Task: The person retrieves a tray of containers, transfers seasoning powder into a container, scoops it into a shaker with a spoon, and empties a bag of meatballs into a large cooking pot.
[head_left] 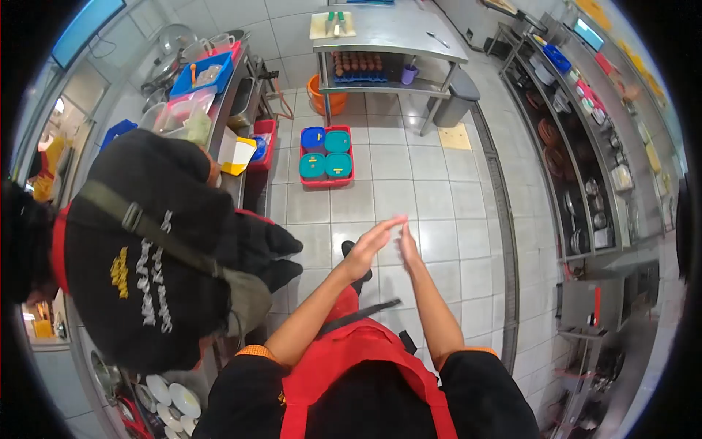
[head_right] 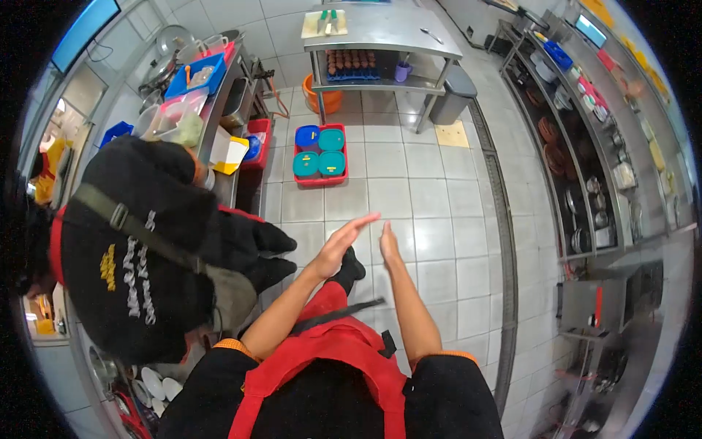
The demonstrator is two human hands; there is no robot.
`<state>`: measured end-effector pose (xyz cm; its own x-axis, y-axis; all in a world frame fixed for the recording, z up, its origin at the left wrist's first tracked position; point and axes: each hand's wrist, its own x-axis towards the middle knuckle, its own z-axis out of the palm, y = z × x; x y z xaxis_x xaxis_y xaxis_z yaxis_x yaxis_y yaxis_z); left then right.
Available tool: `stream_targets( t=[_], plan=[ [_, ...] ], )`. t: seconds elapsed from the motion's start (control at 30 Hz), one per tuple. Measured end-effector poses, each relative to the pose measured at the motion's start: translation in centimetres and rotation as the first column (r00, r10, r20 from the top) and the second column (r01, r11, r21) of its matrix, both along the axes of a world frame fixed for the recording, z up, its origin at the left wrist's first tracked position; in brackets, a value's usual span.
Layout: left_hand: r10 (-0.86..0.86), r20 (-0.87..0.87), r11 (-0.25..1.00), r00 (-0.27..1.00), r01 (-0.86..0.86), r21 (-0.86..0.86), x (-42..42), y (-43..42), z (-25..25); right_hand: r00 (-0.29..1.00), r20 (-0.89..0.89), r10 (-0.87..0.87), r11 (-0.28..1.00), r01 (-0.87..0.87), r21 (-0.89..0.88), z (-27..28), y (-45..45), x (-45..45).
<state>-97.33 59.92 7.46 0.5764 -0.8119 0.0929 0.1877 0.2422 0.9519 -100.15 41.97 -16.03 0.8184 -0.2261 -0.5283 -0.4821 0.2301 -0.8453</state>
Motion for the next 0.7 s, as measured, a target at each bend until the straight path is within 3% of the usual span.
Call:
stream_targets(
  t=[0.03, 0.07, 0.1, 0.13, 0.2, 0.23, 0.27, 0.3, 0.33, 0.37, 0.4, 0.43, 0.53, 0.6, 0.63, 0.67, 0.7],
  plan=[
    [0.109, 0.349, 0.977, 0.931, -0.166, 0.136, 2.1, -1.8, -0.2, 0.999, -0.002, -0.035, 0.914, 0.033, 0.403, 5.3, 1.0, 0.6],
    [0.122, 0.34, 0.977, 0.933, -0.173, 0.125, 3.7, -2.8, -2.1, 0.997, -0.074, -0.03, 0.727, 0.073, 0.683, 11.3, 2.1, 1.3],
    [0.044, 0.578, 0.957, 0.815, -0.201, 0.21, 5.0, -3.8, -5.6, 0.95, 0.076, -0.304, 0.716, 0.175, 0.676, 11.0, 2.7, 3.6],
    [-0.066, 0.762, 0.925, 0.644, -0.247, 0.289, 6.3, -4.6, -9.0, 0.952, 0.068, -0.3, 0.721, 0.179, 0.669, 12.4, 1.2, 5.7],
    [-0.208, 0.778, 0.896, 0.593, -0.203, 0.394, 10.5, -4.1, -13.0, 0.909, -0.308, -0.28, 0.618, 0.416, 0.667, 17.0, -3.4, 9.9],
    [-0.231, 0.798, 0.881, 0.557, -0.228, 0.415, 12.2, -3.5, -13.7, 0.966, -0.091, -0.244, 0.7, 0.24, 0.672, 16.3, -7.2, 11.6],
    [-0.527, 0.589, 0.677, 0.613, -0.117, 0.727, 14.9, -3.2, -13.8, 0.929, 0.15, -0.34, 0.623, 0.103, 0.775, 16.8, -11.1, 13.8],
    [-0.736, 0.269, 0.358, 0.621, 0.02, 0.933, 17.0, -2.0, -13.8, 0.82, 0.352, -0.452, 0.544, -0.059, 0.837, 17.3, -14.4, 16.8],
    [-0.416, 0.359, 0.486, 0.835, -0.129, 0.864, 17.3, -0.1, -16.6, 0.826, 0.287, -0.486, 0.728, 0.2, 0.656, 22.9, -16.1, 19.6],
    [-0.264, 0.42, 0.473, 0.868, -0.263, 0.841, 17.8, 1.7, -18.8, 0.855, 0.324, -0.405, 0.866, 0.246, 0.434, 24.3, -19.1, 22.9],
    [-0.089, 0.46, 0.465, 0.884, -0.371, 0.804, 18.4, 2.6, -17.9, 0.883, 0.338, -0.324, 0.944, 0.277, 0.181, 25.1, -22.4, 26.0],
    [0.092, 0.48, 0.437, 0.872, -0.469, 0.768, 18.6, 3.3, -17.1, 0.914, 0.295, -0.28, 0.959, 0.281, 0.037, 25.4, -25.0, 29.3],
    [0.128, 0.397, 0.333, 0.909, -0.417, 0.846, 22.2, 7.0, -22.2, 0.98, 0.11, -0.164, 0.945, 0.188, -0.267, 23.7, -34.0, 39.4],
    [0.291, 0.277, 0.271, 0.916, -0.356, 0.894, 22.7, 8.6, -23.4, 0.993, 0.046, -0.11, 0.841, 0.118, -0.527, 20.2, -41.3, 46.6],
    [0.37, 0.306, 0.225, 0.877, -0.404, 0.886, 22.9, 8.7, -22.8, 0.993, 0.042, -0.109, 0.765, 0.111, -0.634, 19.1, -44.2, 49.9],
    [0.454, 0.347, 0.165, 0.821, -0.46, 0.872, 23.6, 8.6, -22.0, 0.987, 0.159, 0.018, 0.799, 0.082, -0.596, 15.2, -50.1, 53.9],
    [0.538, 0.236, 0.094, 0.81, -0.336, 0.937, 23.8, 9.6, -23.9, 0.993, 0.104, -0.057, 0.671, 0.115, -0.733, 10.4, -56.8, 58.5]
  ],
)
